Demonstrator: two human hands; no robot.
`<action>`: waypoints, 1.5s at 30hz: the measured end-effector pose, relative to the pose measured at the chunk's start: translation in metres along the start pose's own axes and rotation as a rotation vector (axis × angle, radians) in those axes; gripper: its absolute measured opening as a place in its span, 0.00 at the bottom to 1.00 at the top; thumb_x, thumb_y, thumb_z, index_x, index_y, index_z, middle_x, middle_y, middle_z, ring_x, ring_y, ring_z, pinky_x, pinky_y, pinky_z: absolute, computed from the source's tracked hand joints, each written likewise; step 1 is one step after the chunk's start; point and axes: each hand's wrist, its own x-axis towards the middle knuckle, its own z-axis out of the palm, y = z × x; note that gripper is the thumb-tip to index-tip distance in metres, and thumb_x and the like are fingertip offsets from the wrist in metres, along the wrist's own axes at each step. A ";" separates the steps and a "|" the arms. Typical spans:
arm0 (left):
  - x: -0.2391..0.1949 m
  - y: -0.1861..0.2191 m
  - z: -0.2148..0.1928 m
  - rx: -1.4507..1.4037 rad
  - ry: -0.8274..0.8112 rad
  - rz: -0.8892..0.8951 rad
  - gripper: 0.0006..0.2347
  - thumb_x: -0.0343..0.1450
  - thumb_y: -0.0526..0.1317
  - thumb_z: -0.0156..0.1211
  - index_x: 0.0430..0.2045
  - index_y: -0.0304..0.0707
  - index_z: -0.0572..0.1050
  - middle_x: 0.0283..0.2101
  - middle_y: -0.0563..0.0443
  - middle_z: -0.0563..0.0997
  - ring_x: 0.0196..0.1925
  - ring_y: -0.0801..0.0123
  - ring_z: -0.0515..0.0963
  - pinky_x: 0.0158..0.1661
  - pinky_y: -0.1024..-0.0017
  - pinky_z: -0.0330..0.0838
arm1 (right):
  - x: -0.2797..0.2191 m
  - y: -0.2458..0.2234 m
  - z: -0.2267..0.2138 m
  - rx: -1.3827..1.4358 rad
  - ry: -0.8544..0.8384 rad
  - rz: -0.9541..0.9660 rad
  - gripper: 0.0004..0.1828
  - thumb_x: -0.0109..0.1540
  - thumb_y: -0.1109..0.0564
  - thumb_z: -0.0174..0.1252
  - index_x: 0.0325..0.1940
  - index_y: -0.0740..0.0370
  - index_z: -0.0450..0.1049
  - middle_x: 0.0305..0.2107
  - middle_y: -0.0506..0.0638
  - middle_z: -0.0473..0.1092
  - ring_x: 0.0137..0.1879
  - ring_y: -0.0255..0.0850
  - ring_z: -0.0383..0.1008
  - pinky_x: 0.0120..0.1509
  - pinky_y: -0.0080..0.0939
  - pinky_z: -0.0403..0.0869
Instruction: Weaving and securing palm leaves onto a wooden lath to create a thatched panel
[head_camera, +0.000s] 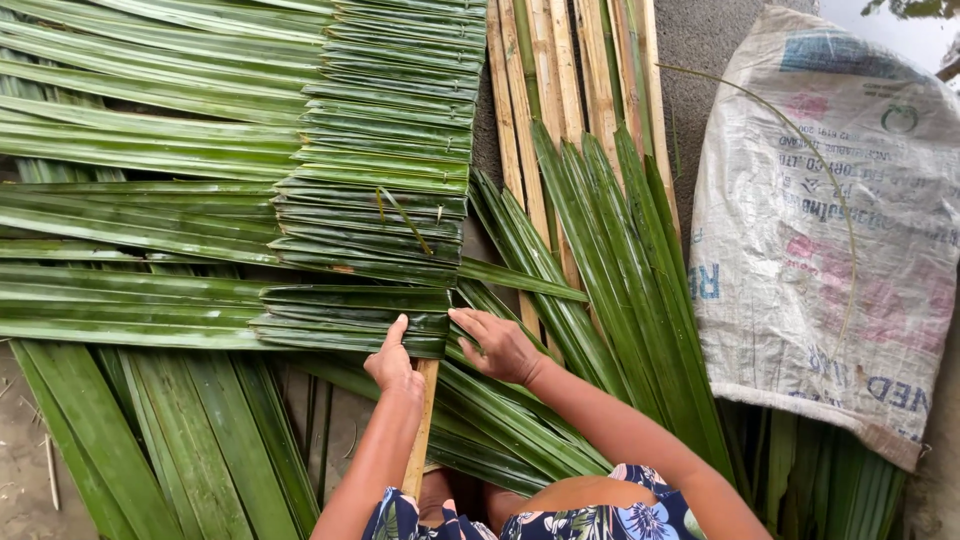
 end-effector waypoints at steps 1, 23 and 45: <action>0.000 0.000 0.001 -0.014 -0.005 -0.003 0.36 0.52 0.39 0.85 0.49 0.20 0.67 0.45 0.31 0.73 0.50 0.51 0.79 0.50 0.57 0.74 | 0.002 -0.006 -0.003 0.059 0.004 0.023 0.22 0.64 0.56 0.57 0.62 0.64 0.71 0.47 0.58 0.74 0.53 0.50 0.78 0.52 0.42 0.78; -0.025 0.017 0.001 0.124 0.044 -0.032 0.46 0.51 0.44 0.86 0.58 0.19 0.61 0.54 0.22 0.69 0.58 0.43 0.75 0.57 0.50 0.69 | 0.028 0.022 0.004 0.004 -0.233 0.001 0.25 0.62 0.60 0.49 0.64 0.67 0.65 0.36 0.62 0.69 0.37 0.60 0.75 0.37 0.58 0.78; -0.051 0.036 0.008 0.084 -0.070 -0.094 0.42 0.52 0.43 0.85 0.56 0.16 0.66 0.53 0.25 0.73 0.58 0.49 0.76 0.55 0.57 0.72 | 0.012 0.038 0.032 -0.207 -0.207 -0.108 0.31 0.64 0.56 0.46 0.71 0.69 0.60 0.37 0.54 0.67 0.36 0.47 0.73 0.35 0.43 0.77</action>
